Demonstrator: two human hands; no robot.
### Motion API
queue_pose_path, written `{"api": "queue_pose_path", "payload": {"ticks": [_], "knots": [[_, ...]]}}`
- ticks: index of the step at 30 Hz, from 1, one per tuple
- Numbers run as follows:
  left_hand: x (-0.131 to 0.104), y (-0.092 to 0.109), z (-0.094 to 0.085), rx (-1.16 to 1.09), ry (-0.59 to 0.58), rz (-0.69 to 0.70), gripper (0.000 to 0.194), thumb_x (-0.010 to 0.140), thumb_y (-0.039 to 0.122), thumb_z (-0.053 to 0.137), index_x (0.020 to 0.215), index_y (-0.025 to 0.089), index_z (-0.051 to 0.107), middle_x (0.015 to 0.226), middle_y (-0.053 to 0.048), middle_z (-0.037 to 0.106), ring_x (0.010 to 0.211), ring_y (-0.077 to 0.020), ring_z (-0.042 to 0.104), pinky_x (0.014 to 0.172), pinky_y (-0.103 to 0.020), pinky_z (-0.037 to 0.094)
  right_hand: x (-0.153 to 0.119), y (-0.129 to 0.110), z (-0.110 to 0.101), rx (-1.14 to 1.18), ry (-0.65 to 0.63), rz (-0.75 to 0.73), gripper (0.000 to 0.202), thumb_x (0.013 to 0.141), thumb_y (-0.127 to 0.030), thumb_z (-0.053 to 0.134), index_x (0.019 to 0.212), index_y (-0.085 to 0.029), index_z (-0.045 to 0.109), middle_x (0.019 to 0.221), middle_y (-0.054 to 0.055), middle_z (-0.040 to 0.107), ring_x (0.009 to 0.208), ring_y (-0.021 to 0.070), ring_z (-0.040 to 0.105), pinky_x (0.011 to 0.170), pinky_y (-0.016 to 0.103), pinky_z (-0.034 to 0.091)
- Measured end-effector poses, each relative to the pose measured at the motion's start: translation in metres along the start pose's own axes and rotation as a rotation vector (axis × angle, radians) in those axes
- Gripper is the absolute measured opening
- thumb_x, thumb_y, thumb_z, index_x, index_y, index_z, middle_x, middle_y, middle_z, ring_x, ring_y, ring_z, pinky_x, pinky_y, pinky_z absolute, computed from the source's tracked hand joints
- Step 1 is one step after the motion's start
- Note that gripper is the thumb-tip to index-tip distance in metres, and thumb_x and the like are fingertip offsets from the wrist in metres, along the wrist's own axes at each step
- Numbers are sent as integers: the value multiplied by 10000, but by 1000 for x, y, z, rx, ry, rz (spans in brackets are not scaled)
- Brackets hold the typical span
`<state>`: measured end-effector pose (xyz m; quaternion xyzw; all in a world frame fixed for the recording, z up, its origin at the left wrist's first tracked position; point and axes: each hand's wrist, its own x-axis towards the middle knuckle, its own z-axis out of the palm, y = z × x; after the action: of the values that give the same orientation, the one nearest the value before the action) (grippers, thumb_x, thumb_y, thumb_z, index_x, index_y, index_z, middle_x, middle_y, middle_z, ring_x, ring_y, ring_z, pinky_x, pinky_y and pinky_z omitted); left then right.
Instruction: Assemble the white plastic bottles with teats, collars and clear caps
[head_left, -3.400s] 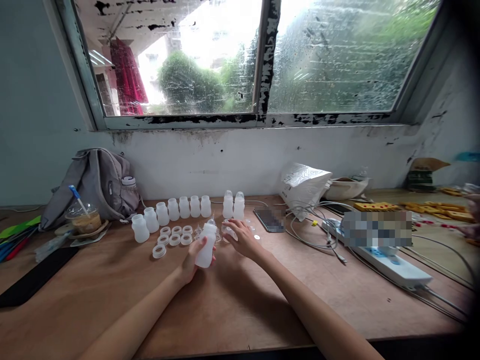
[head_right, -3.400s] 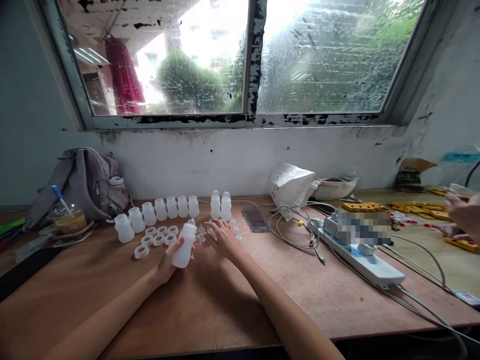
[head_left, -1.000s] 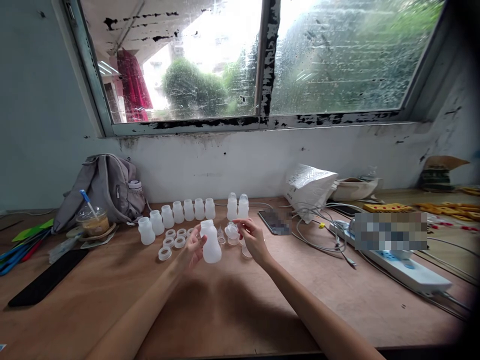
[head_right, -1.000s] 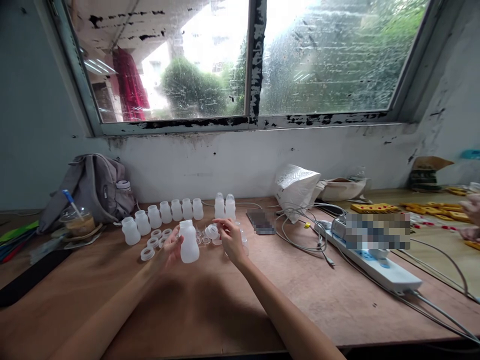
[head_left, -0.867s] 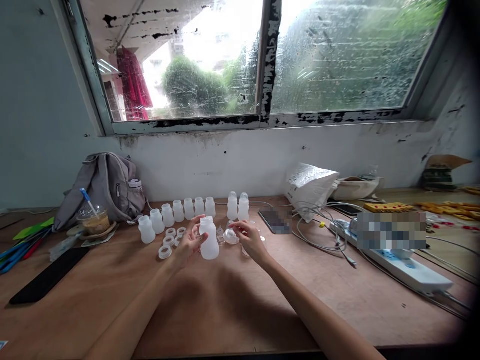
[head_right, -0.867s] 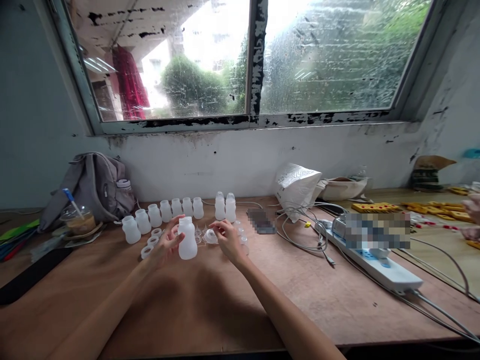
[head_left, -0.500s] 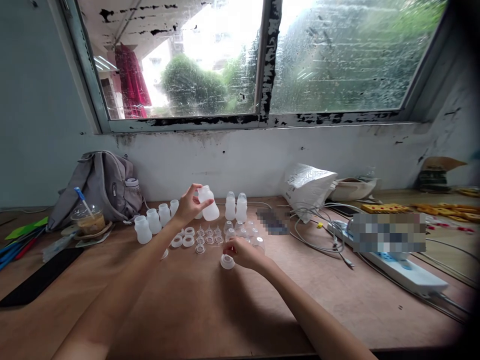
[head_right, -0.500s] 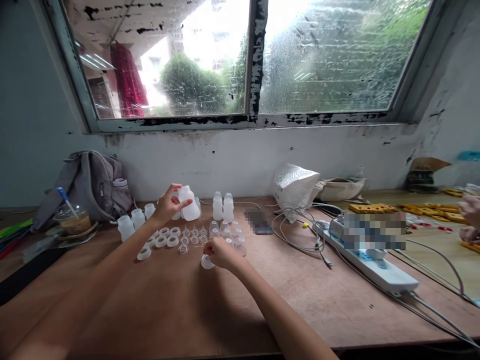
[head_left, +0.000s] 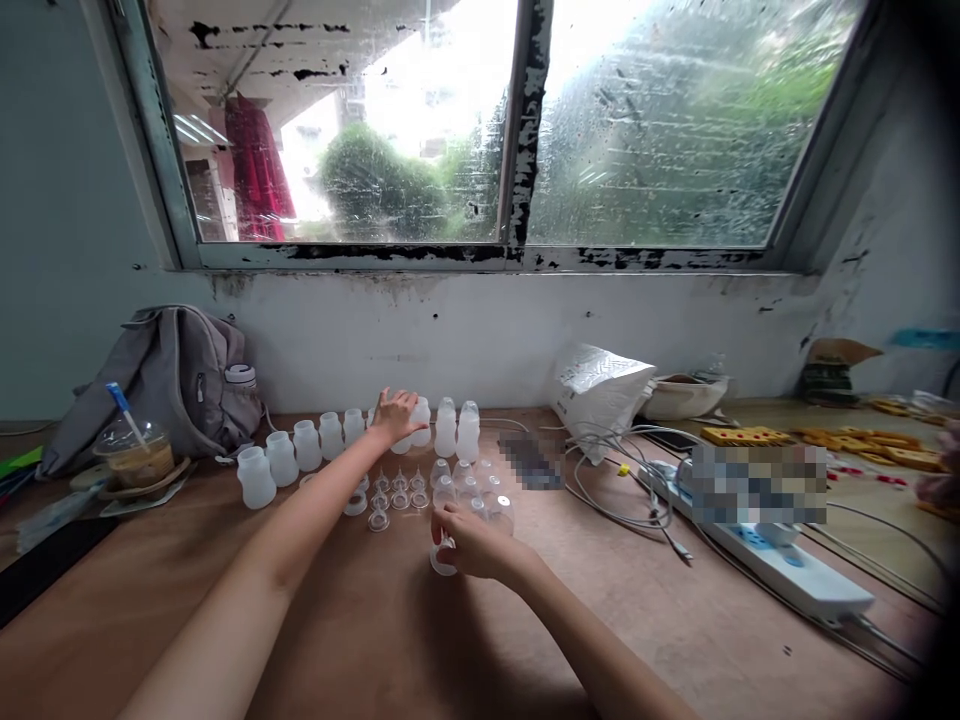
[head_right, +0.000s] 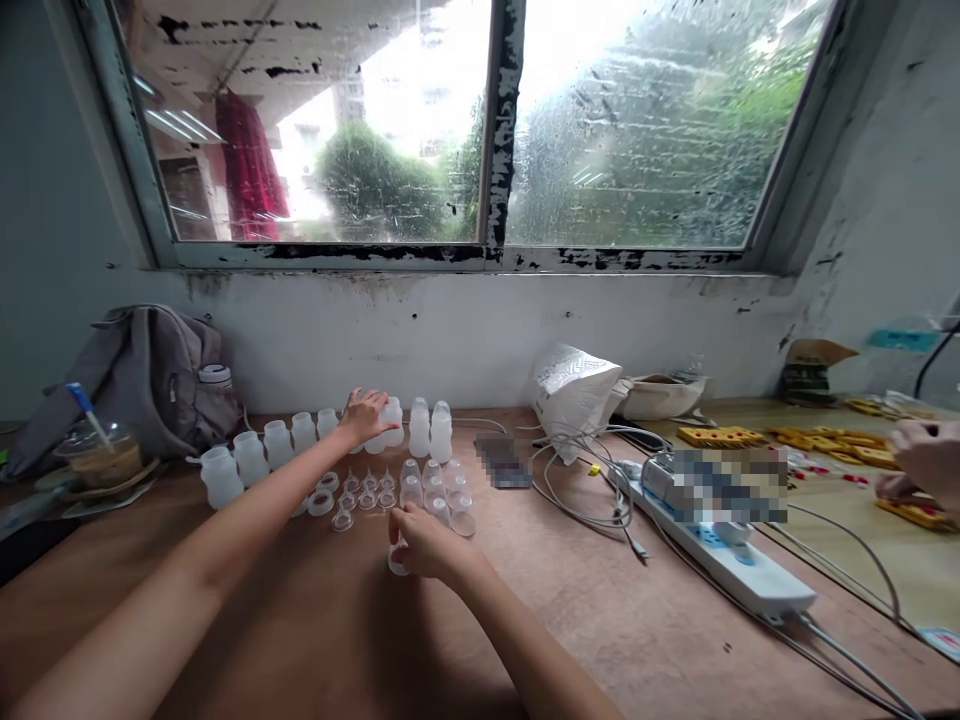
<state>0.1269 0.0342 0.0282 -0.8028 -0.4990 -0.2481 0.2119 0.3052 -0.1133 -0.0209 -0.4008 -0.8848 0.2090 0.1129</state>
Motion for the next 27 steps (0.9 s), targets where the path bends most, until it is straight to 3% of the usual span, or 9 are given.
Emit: {"api": "queue_pose_path", "payload": {"ticks": [6,11,21,27], "knots": [[0,-3,29,37,-34,-4,428,724,472,533,1018,162,525,1008,-150,605,1097,-288,438,967,-482,129,-2,0,-2,29,-12,38,249,652,-105,558,876,-187,484,931,39,484,816,162,479,660,235,350],[-7,-4,41,53,-62,-18,426,723,471,529,1033,178,530,1021,-142,604,1085,-299,447,966,-498,130,-3,0,-2,30,-23,57,239,657,-117,551,874,-191,485,936,40,482,803,161,485,639,231,348],[-4,3,44,40,-62,-26,431,723,425,555,1086,200,499,1049,-132,587,1090,-291,436,968,-495,137,-3,-4,-4,-5,-9,61,218,651,-112,548,849,-187,498,896,39,491,776,160,483,624,233,342],[-9,6,29,19,-13,-41,529,740,416,539,1206,213,393,1262,-142,420,1164,-294,357,987,-498,113,-5,-8,-5,-11,-8,61,223,657,-110,552,861,-186,503,905,42,495,784,162,493,633,235,344]]}}
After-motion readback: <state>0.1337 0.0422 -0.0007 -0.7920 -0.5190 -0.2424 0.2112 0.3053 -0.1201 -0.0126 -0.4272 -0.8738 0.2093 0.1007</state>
